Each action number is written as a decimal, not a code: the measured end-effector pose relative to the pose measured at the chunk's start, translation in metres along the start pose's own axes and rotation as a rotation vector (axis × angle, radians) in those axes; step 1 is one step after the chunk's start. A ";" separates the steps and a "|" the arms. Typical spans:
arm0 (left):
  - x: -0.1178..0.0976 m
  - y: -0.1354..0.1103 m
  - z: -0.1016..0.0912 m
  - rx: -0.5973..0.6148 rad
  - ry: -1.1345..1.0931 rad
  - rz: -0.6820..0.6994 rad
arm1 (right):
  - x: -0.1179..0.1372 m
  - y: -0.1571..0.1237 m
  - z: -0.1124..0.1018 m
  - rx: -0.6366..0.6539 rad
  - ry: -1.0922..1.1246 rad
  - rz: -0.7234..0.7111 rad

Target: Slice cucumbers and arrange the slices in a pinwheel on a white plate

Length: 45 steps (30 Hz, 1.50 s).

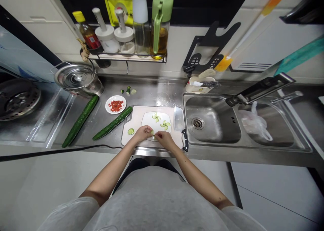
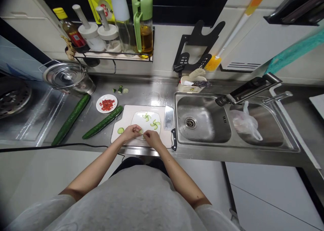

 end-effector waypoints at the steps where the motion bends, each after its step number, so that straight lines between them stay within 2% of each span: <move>1: 0.002 0.002 0.000 -0.002 0.039 0.000 | 0.000 0.001 0.000 0.011 -0.014 0.005; 6: 0.007 0.009 -0.001 -0.054 0.278 0.009 | 0.000 0.004 -0.001 0.061 -0.107 0.033; 14: -0.001 0.007 0.001 -0.085 0.540 0.039 | 0.006 0.006 -0.001 0.086 -0.268 0.034; 20: -0.005 0.004 0.003 -0.107 0.638 0.064 | 0.009 0.008 0.000 0.084 -0.322 0.037; 30: -0.017 -0.003 0.008 -0.126 0.747 0.141 | 0.012 0.007 0.001 0.059 -0.355 0.161; 45: -0.018 0.001 0.012 -0.135 0.848 0.114 | 0.011 0.003 0.005 0.072 -0.431 0.122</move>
Point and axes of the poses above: each hand's wrist, its own y-axis towards the middle knuckle, its own z-axis out of the palm, x = y × z, the point moved 1 cm from there along y, towards the middle knuckle, and after that the axes turned 5 degrees about y, right-handed, at the moved point
